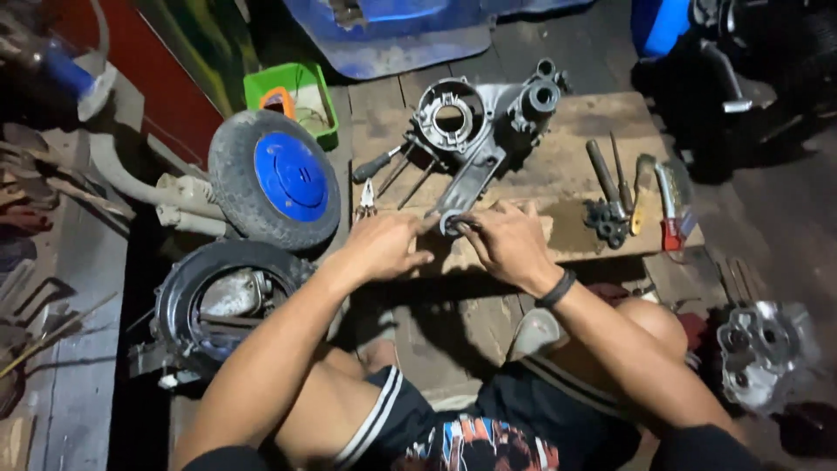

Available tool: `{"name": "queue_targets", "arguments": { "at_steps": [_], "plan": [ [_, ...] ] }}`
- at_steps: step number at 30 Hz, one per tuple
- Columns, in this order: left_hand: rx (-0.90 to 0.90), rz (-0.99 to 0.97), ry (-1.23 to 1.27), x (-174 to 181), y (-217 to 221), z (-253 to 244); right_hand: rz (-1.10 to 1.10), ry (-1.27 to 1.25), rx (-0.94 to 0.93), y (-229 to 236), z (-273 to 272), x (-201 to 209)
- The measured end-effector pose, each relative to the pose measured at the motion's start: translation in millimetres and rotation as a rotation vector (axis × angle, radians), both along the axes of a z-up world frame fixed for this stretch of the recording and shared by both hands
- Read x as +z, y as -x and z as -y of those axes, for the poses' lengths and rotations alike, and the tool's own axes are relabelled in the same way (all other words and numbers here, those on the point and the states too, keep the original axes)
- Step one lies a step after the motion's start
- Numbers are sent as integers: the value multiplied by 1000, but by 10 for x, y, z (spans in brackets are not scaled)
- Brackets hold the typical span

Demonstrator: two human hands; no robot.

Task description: The person cleans the inside of a cylindrical metal engine part using a wire brush and a screwdriver. They scrub the interior surface repeatedly and scrape the edges to remove residue.

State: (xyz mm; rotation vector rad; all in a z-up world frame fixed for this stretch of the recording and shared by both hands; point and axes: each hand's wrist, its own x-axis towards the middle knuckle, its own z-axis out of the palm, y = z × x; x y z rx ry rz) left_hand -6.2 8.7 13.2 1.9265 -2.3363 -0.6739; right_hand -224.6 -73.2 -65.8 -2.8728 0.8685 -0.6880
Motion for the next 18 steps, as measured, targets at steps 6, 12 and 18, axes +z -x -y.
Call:
{"name": "queue_targets", "arguments": {
  "at_steps": [6, 12, 18],
  "plan": [
    [51, -46, -22, -61, -24, -30, -20, 28, -23, 72, 75, -169],
    [36, -2, 41, -60, -44, -12, 0, 23, -25, 30, 59, -177],
    [47, -5, 82, -292, -101, 13, 77, -166, 103, 36, -4, -95]
  ]
}}
